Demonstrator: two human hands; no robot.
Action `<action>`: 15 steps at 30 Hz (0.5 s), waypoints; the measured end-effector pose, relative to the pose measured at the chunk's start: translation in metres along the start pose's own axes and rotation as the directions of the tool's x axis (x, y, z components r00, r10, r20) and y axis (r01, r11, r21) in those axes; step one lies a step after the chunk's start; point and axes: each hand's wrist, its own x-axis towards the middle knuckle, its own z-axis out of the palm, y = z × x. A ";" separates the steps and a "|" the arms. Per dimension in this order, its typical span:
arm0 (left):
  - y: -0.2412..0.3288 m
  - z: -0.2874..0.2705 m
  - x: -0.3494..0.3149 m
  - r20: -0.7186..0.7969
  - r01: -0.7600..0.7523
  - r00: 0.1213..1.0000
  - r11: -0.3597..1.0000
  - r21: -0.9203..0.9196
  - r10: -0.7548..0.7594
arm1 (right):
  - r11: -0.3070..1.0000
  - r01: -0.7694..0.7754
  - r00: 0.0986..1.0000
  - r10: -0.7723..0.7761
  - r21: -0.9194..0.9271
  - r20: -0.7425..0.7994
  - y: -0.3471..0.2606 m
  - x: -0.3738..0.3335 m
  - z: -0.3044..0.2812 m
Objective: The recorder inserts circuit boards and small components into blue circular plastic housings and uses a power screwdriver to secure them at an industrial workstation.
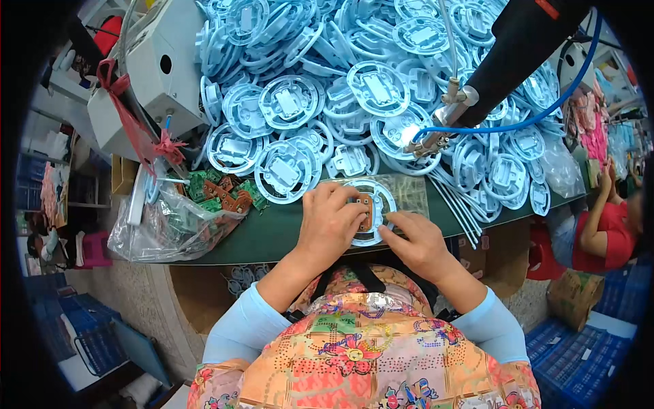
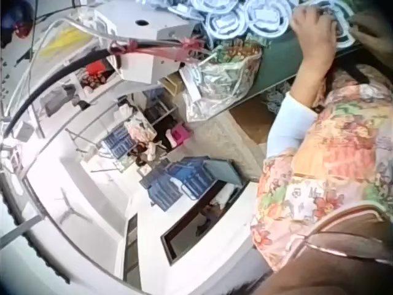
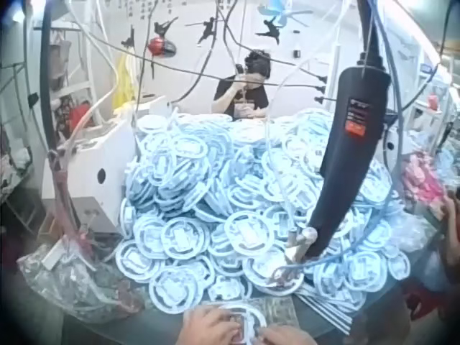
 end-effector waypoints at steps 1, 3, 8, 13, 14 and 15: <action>-0.001 0.000 0.000 0.005 -0.011 1.000 1.000 0.012 0.011 | 1.000 0.000 1.000 0.000 0.001 -0.001 0.000 0.000 0.000; -0.002 0.000 -0.001 0.010 -0.021 1.000 0.999 0.024 0.021 | 1.000 0.000 1.000 0.000 0.000 0.003 -0.001 0.000 0.001; -0.004 0.000 -0.003 0.056 -0.018 0.998 0.999 0.042 0.016 | 1.000 0.000 1.000 0.000 0.022 0.003 0.003 -0.002 0.001; 0.003 -0.014 -0.011 0.178 0.022 0.984 1.000 -0.009 -0.020 | 0.999 0.003 1.000 -0.003 0.032 -0.014 0.004 -0.001 -0.001; 0.003 -0.015 -0.012 0.198 0.023 0.980 1.000 0.009 -0.025 | 0.999 -0.001 1.000 0.002 0.033 -0.006 0.003 -0.001 -0.001; 0.004 -0.015 -0.012 0.196 0.026 0.980 1.000 0.008 -0.027 | 0.999 -0.006 1.000 0.006 0.034 0.002 0.003 0.000 -0.003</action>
